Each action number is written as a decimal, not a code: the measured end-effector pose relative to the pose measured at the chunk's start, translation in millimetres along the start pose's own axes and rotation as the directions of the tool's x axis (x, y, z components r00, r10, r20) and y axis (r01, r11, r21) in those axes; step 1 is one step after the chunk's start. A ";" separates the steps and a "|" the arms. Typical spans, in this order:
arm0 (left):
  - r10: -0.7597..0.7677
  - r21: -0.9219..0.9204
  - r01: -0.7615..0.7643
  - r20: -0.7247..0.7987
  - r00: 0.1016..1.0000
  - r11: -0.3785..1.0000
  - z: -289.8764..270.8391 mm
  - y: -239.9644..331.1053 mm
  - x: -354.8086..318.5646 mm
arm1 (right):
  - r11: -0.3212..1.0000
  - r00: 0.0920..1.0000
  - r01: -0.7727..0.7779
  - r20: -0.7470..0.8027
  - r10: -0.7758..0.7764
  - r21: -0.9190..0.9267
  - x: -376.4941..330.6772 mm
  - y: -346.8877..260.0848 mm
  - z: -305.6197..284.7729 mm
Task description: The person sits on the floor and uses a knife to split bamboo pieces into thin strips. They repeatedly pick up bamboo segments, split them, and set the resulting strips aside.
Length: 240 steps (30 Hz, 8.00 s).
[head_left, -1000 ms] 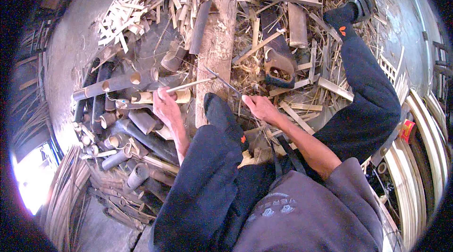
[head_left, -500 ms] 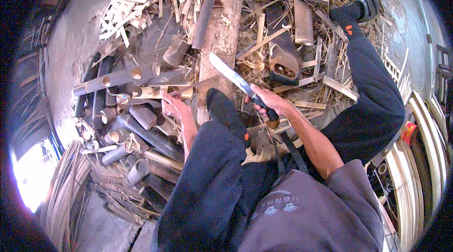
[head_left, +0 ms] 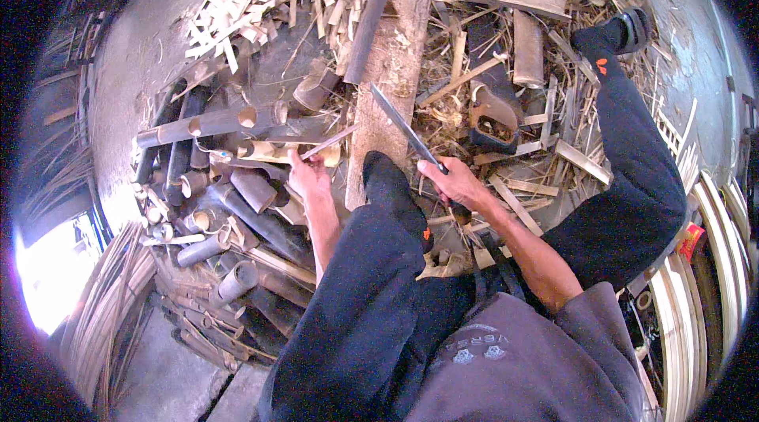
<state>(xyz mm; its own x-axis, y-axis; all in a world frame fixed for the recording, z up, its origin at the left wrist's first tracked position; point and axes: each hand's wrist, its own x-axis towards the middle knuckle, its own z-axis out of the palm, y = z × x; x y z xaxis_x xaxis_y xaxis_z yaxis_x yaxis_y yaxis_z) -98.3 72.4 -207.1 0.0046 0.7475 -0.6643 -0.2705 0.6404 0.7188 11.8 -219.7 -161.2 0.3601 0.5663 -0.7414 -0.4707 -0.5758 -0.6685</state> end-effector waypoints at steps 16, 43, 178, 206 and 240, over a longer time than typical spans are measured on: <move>0.249 0.137 -0.987 0.956 0.153 0.078 57.5 -7.0 -154.2 | 0.785 0.715 0.558 -0.324 -0.619 -0.268 -22.3 -134.3 0.7; -0.331 0.456 -0.050 0.714 0.617 0.889 74.1 46.4 -223.3 | 0.149 0.626 0.338 0.103 -0.773 -0.929 2.4 -182.1 -43.3; -0.119 0.374 -0.027 0.362 0.924 0.927 59.3 -74.1 -54.4 | 0.837 0.791 0.208 -0.416 -0.449 -0.507 39.3 7.5 -10.9; 0.405 0.172 -0.976 0.889 0.213 0.135 92.3 59.5 -169.4 | 0.925 0.834 0.374 -0.411 -0.368 -0.069 -41.2 -78.1 -13.7; 0.188 0.086 -0.966 0.973 0.133 0.243 109.2 86.3 -150.5 | 0.332 0.568 0.618 0.113 -0.815 -0.712 -76.4 -223.3 -5.1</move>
<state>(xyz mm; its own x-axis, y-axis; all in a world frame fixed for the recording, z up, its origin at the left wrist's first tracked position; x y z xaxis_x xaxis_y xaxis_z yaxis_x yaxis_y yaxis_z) -17.2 34.4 -22.7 0.8867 0.3916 0.2459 0.0122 -0.5514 0.8341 93.5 -137.5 44.4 0.4972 0.8577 0.1307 0.6402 -0.2611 -0.7225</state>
